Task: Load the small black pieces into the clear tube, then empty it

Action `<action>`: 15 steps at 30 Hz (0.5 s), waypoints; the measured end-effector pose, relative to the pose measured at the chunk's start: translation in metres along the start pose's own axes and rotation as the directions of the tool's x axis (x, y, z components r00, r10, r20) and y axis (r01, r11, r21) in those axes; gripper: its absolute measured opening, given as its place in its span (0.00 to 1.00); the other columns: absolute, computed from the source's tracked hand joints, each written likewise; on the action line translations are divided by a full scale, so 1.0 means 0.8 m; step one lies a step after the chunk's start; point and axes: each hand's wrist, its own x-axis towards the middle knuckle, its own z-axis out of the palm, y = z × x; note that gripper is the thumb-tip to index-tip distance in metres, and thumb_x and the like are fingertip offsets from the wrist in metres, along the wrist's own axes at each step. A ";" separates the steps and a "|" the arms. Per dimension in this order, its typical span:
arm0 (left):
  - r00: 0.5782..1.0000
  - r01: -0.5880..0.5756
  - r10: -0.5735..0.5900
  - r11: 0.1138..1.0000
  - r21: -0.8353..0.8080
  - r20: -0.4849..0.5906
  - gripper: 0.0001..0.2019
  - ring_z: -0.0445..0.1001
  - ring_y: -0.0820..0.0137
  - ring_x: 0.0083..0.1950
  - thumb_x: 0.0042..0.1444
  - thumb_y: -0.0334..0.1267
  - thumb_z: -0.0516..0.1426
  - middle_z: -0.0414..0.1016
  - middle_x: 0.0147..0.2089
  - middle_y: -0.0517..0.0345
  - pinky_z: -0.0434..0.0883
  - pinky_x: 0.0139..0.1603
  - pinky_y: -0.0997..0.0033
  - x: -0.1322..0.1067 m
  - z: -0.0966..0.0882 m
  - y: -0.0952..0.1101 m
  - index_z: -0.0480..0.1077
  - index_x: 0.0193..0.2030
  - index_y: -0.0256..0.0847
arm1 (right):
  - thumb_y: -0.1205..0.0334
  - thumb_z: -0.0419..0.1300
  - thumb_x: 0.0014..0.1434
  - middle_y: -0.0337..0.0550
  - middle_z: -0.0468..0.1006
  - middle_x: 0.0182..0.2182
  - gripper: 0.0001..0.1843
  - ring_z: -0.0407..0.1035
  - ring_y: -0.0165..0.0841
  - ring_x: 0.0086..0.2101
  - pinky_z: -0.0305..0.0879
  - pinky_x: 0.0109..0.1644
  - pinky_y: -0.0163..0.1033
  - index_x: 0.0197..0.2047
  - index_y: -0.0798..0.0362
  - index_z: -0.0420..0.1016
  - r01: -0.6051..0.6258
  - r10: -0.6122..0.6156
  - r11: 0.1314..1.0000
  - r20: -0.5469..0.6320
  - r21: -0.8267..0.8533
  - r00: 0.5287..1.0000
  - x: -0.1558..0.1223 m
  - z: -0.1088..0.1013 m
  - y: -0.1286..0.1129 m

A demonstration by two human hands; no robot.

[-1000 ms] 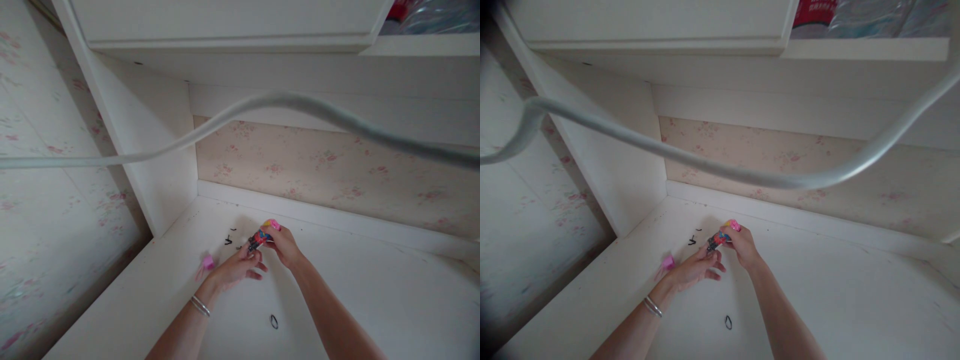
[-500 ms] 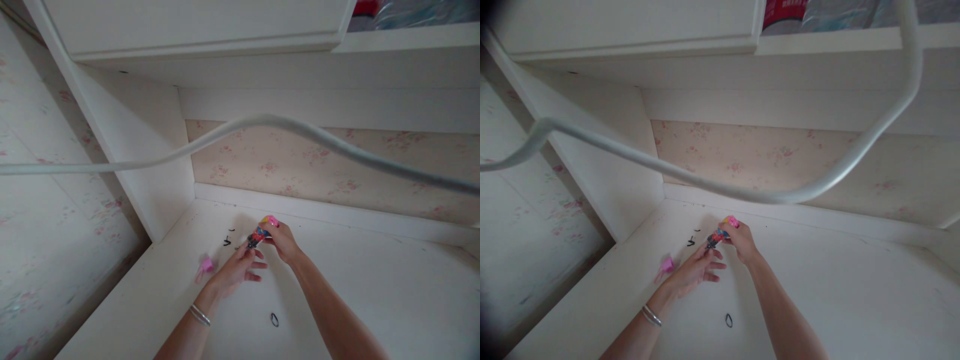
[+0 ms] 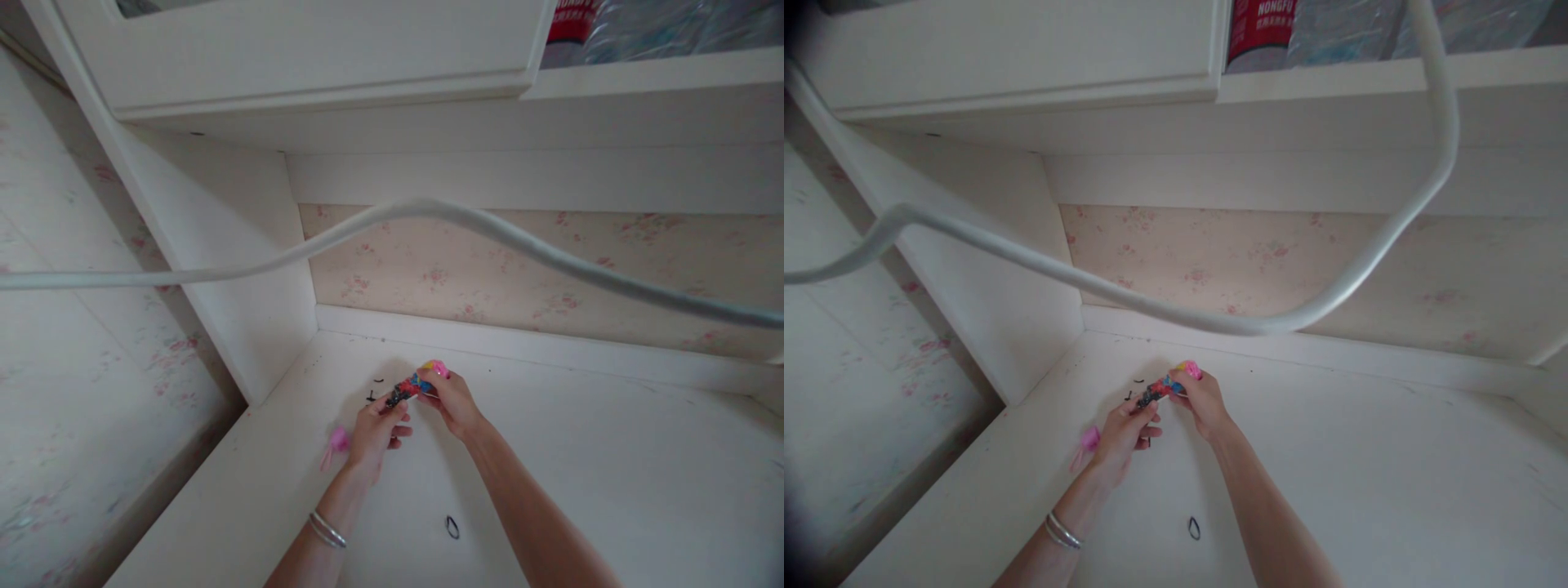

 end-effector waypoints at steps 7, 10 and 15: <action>0.994 -0.078 0.082 0.996 0.047 -0.074 0.26 0.75 0.74 0.25 0.45 0.54 0.63 0.74 0.36 0.55 0.61 0.17 0.82 0.004 -0.003 -0.013 0.72 0.47 0.38 | 0.53 0.68 0.45 0.44 0.80 0.33 0.17 0.73 0.34 0.34 0.72 0.37 0.37 0.35 0.55 0.75 0.047 -0.044 0.998 -0.082 0.037 0.996 -0.007 -0.001 0.014; 0.989 -0.130 0.136 0.987 0.099 -0.056 0.25 0.76 0.73 0.27 0.51 0.56 0.58 0.74 0.41 0.53 0.65 0.17 0.81 0.006 -0.004 -0.017 0.70 0.47 0.38 | 0.52 0.67 0.45 0.43 0.80 0.33 0.17 0.73 0.34 0.35 0.71 0.39 0.39 0.35 0.54 0.74 0.078 -0.072 0.995 -0.107 0.059 0.992 -0.009 -0.009 0.022; 0.979 -0.125 0.162 0.955 0.268 -0.120 0.23 0.72 0.78 0.18 0.59 0.49 0.51 0.73 0.44 0.51 0.64 0.13 0.80 0.013 -0.005 -0.027 0.61 0.58 0.42 | 0.51 0.68 0.44 0.41 0.79 0.33 0.19 0.73 0.35 0.35 0.69 0.41 0.40 0.37 0.53 0.74 0.218 -0.222 0.975 -0.224 -0.042 0.949 -0.012 -0.020 0.035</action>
